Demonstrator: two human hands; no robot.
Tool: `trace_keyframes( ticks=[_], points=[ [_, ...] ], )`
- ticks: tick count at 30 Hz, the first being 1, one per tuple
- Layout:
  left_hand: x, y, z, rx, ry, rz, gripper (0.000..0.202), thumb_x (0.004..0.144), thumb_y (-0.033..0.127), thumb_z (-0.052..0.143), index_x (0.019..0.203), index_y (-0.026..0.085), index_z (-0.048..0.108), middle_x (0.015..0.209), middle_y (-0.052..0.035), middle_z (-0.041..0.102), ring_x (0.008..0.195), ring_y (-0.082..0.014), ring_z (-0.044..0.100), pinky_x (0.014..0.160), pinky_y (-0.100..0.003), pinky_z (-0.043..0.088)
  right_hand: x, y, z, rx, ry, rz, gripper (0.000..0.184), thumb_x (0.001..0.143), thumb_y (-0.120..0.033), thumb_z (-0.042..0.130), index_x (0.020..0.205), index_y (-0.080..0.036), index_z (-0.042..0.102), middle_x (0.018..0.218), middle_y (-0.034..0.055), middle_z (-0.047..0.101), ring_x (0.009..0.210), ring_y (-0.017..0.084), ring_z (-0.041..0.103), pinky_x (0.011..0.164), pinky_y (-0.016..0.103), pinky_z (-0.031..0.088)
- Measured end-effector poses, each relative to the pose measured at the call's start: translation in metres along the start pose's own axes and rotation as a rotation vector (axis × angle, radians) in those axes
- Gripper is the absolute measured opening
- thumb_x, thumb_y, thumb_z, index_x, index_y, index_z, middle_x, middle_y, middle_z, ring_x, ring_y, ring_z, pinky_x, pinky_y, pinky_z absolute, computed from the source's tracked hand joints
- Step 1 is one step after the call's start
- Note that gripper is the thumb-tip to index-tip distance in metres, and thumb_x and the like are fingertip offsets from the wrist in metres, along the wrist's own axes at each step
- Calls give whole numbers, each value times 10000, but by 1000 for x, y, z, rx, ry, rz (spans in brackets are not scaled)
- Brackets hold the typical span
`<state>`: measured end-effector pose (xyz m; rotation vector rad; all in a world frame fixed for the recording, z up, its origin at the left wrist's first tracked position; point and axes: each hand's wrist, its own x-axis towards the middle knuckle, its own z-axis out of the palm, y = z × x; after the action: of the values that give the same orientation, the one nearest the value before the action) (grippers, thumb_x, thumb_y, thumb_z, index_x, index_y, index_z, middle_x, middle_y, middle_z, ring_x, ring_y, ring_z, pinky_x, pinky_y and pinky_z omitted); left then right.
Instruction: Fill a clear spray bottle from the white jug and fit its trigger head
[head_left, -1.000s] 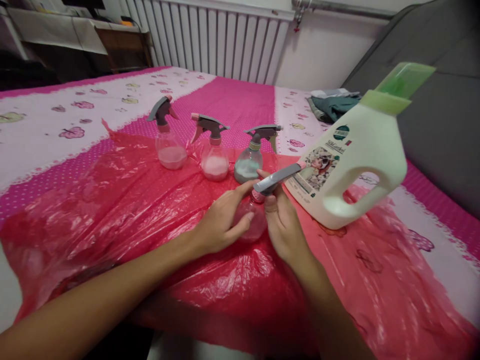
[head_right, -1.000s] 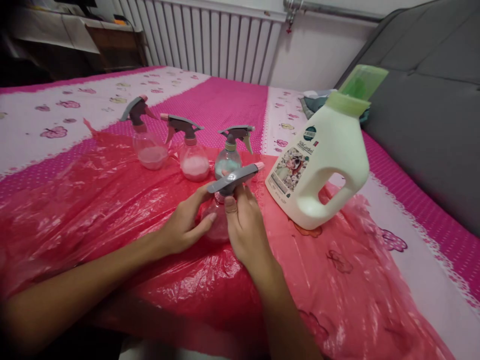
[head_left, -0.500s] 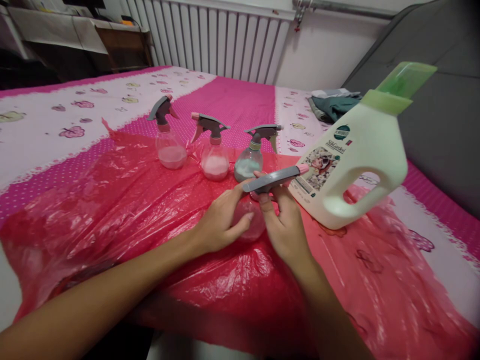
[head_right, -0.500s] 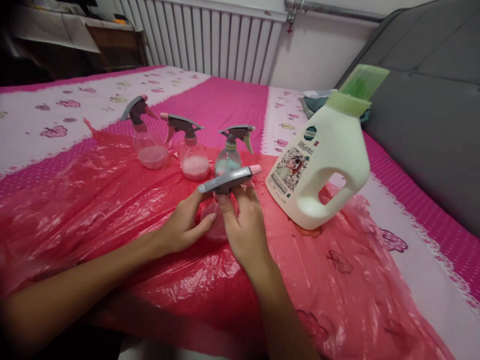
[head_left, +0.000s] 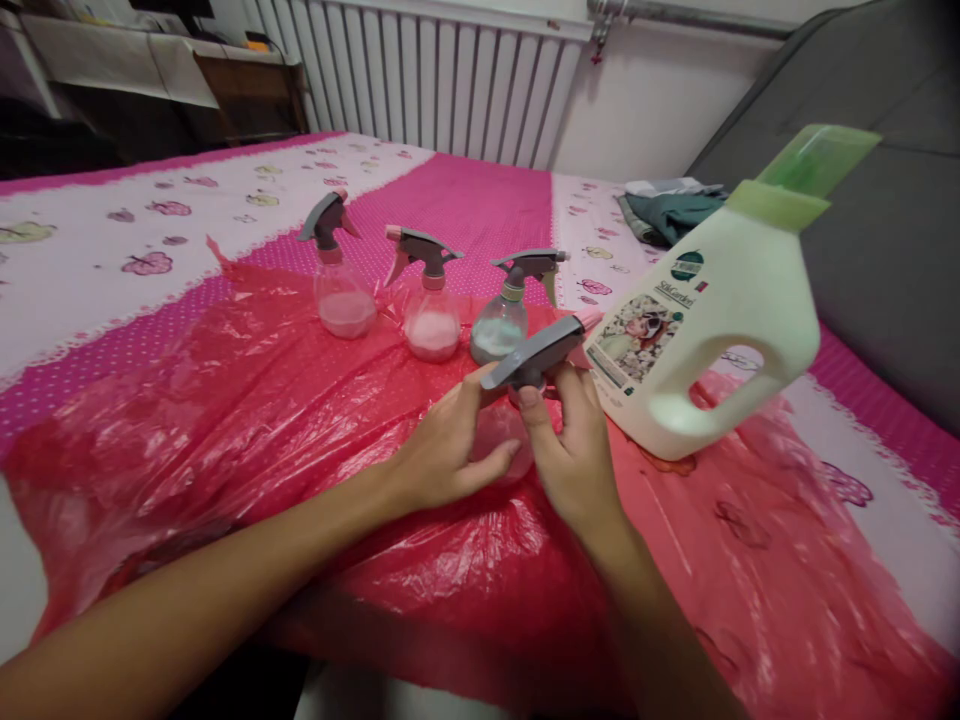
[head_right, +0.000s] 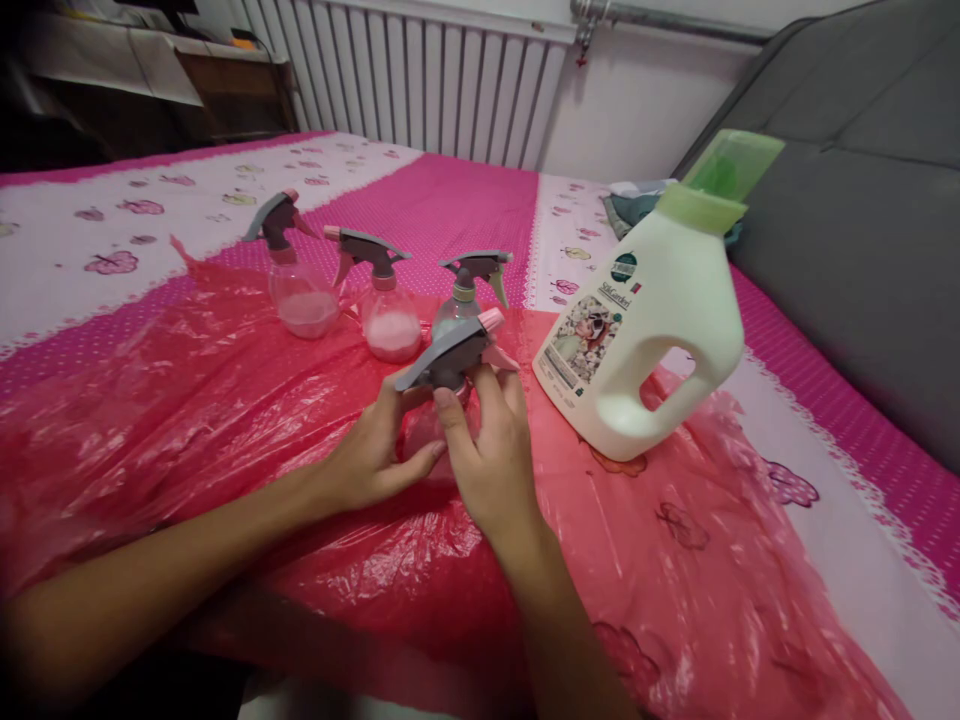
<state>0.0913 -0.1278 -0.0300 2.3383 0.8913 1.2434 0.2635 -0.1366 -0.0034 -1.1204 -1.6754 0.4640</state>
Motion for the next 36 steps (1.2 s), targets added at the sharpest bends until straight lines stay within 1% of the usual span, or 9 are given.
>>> trace_keyframes(
  ticks=[5, 16, 19, 22, 25, 28, 32, 34, 36],
  points=[
    [-1, -3, 1, 3, 4, 1, 736, 961, 308, 653, 1570, 334, 241, 1444, -144, 630, 1294, -346, 673, 1066, -529, 566, 1, -1, -1, 7, -29, 26, 319, 1043, -550, 510, 1171, -291, 644, 1113, 93, 653, 1107, 285, 629, 998, 518, 527],
    [2, -2, 0, 33, -10, 38, 646, 983, 288, 626, 1565, 241, 350, 1386, -171, 676, 1231, -355, 707, 1028, -507, 592, 1, 3, -1, 38, -9, 88, 435, 974, -659, 587, 1091, -246, 656, 1106, 116, 705, 1085, 317, 653, 992, 552, 498],
    [1, -2, -1, 49, -31, 19, 636, 988, 297, 617, 1562, 227, 353, 1361, -181, 683, 1236, -369, 707, 1029, -526, 595, 1, 4, -3, 35, -22, 78, 474, 987, -681, 546, 1070, -232, 672, 1120, 128, 724, 1105, 327, 656, 1000, 561, 493],
    [1, -2, -2, 54, -40, 10, 625, 986, 312, 614, 1549, 214, 360, 1337, -187, 689, 1236, -378, 704, 1030, -541, 593, 3, 5, -6, 77, -34, 46, 515, 1043, -663, 431, 1112, -226, 694, 1166, 130, 745, 1151, 315, 666, 1030, 549, 483],
    [2, 0, -3, 49, -42, 1, 587, 989, 311, 602, 1524, 215, 380, 1343, -178, 687, 1232, -371, 702, 1033, -538, 587, 5, 6, -10, 103, 12, 36, 584, 1057, -676, 361, 1098, -225, 730, 1178, 125, 759, 1162, 301, 678, 1054, 537, 477],
    [3, 1, -3, 34, -44, -5, 565, 990, 310, 599, 1510, 234, 390, 1360, -162, 681, 1240, -358, 694, 1049, -528, 577, 5, 8, -9, 136, 85, 83, 631, 1013, -742, 397, 1106, -223, 742, 1241, 134, 752, 1204, 307, 672, 1104, 552, 459],
    [3, 1, -3, 20, -50, -21, 576, 987, 314, 604, 1517, 252, 389, 1370, -150, 676, 1240, -355, 689, 1062, -528, 567, 8, 13, -6, 298, 146, 203, 635, 975, -780, 438, 1107, -226, 720, 1228, 123, 761, 1209, 295, 687, 1118, 551, 460],
    [3, 0, -3, 21, -49, -16, 578, 986, 310, 600, 1518, 230, 388, 1371, -163, 674, 1238, -362, 689, 1059, -533, 566, 11, 16, -6, 431, 215, 279, 557, 939, -751, 560, 1146, -250, 686, 1172, 82, 768, 1144, 262, 714, 1072, 514, 499],
    [3, -1, -2, 34, -44, -8, 583, 986, 311, 601, 1518, 211, 386, 1378, -176, 671, 1240, -367, 688, 1055, -532, 566, 13, 17, -7, 555, 282, 295, 483, 886, -648, 724, 1198, -285, 654, 1079, 22, 763, 1069, 216, 730, 1021, 453, 532]
  ],
)
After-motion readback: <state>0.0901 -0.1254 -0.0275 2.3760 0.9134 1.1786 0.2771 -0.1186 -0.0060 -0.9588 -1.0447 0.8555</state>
